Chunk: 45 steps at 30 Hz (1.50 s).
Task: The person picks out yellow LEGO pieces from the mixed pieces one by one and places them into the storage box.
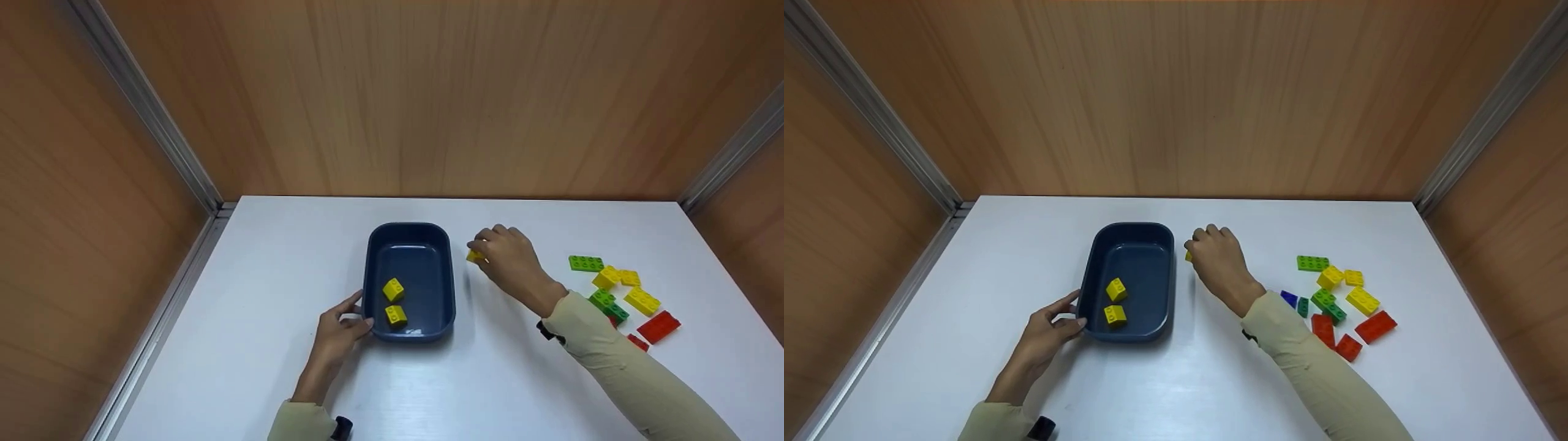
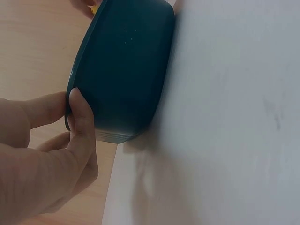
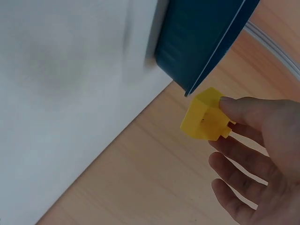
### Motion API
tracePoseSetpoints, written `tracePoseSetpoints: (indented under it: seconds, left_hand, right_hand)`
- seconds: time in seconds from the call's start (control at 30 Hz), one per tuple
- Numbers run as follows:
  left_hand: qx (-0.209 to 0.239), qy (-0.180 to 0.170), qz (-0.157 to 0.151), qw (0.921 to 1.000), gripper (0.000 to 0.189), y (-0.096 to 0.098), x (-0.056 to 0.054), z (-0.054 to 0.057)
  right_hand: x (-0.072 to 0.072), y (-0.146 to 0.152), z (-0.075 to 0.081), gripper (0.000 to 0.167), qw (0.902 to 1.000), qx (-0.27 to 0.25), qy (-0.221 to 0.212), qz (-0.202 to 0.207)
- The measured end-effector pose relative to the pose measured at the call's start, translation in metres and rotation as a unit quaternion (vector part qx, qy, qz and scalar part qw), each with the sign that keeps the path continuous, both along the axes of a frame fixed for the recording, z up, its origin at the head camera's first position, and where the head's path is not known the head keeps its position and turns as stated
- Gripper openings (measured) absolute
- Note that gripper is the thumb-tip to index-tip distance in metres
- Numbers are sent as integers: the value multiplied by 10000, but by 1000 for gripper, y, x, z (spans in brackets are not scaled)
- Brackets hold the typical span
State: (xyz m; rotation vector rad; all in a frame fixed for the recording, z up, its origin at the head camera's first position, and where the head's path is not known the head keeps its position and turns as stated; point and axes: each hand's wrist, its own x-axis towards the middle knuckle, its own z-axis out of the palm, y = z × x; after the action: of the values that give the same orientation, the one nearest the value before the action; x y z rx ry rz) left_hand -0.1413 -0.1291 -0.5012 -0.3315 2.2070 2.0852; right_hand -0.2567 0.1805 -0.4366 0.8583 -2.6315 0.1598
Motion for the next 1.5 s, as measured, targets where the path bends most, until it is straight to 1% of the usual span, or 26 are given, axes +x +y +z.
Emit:
tracePoseSetpoints:
  seconds: [0.17, 0.4, 0.53, 0.77, 0.97, 1.07, 1.27, 1.5]
  left_hand:
    - [8, 29, -32, 10000, 65, -1, 0, -1]
    - [-15, 36, -31, 10000, 66, -1, 0, -1]
    - [-31, 18, -27, 10000, 66, 0, 0, 0]
    - [94, -95, -19, 9999, 67, -1, -2, 1]
    - [188, 4, -35, 9998, 65, -1, -2, 0]
    - [204, 40, -45, 9998, 65, -1, -2, 0]
    - [170, -33, -24, 9998, 65, -1, -1, 1]
    - [105, -97, 6, 9999, 66, 1, -2, 2]
  right_hand:
    - [0, -11, 3, 29, 9999, -25, -87, 56]
    - [-2, -26, 5, 24, 9998, 76, -136, 100]
    - [-3, -35, 4, 22, 9995, 142, -213, 156]
    - [-4, -47, 1, 23, 9987, 425, -131, 257]
    - [-7, -58, 0, 23, 9980, 496, -261, 282]
    - [-9, -63, -2, 21, 9977, 512, -256, 355]
    - [-11, -74, -2, 19, 9971, 501, -248, 508]
    - [-15, -88, -1, 17, 9964, 427, -366, 628]
